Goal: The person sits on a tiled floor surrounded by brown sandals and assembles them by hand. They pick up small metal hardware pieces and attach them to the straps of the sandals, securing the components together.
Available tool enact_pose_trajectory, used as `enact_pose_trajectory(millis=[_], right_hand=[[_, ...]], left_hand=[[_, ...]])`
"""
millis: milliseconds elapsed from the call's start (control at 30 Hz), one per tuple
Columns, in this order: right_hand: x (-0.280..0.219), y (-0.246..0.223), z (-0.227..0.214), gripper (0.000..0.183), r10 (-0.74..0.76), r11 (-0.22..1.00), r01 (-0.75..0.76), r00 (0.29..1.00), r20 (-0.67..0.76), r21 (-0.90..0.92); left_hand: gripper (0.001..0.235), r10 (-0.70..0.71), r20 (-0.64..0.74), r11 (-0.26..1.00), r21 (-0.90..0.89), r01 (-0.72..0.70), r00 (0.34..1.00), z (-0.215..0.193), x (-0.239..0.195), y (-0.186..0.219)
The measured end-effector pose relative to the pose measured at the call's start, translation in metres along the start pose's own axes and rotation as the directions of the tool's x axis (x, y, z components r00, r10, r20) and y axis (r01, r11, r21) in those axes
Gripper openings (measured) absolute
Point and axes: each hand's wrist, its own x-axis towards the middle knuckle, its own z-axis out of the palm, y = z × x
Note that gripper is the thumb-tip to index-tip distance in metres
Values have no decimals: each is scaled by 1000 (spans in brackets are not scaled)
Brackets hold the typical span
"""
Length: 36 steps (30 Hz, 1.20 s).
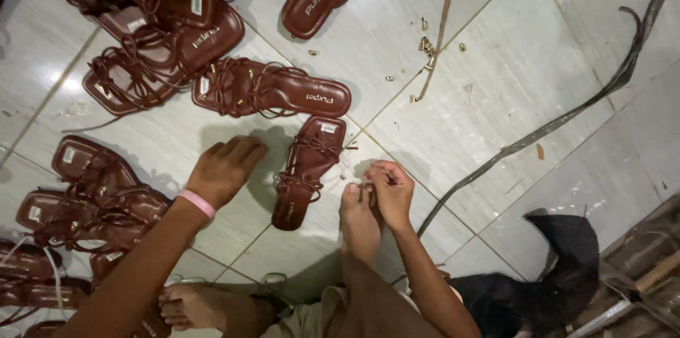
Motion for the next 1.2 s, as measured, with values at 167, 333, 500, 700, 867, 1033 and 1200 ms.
enact_pose_trajectory(millis=[167, 333, 500, 700, 867, 1033, 1200], right_hand=[[0, -11, 5, 19, 29, 1000, -29, 997, 67, 2], [0, -22, 13, 22, 129, 989, -136, 984, 122, 57], [-4, -24, 23, 19, 88, 988, -112, 974, 210, 109], [-11, -27, 26, 17, 119, 989, -132, 976, 182, 60], [-11, -26, 25, 17, 106, 993, -113, 978, 180, 27], [-17, -22, 28, 15, 81, 997, -76, 970, 227, -29], [-20, -19, 38, 16, 61, 996, -76, 955, 291, 40]], left_hand=[[22, -208, -125, 939, -302, 163, 970, -9, 18, 28], [24, -113, 114, 806, -571, 159, 987, -22, 38, 56], [16, 8, 222, 778, -614, 133, 975, -11, 36, 58], [19, -8, 111, 718, -691, 83, 994, 5, 26, 56], [22, 15, 13, 677, -736, 0, 1000, 6, 22, 54], [12, 67, 176, 586, -804, 104, 982, 8, 33, 54], [21, 155, 779, 562, -576, 594, 608, 10, 53, 48]])
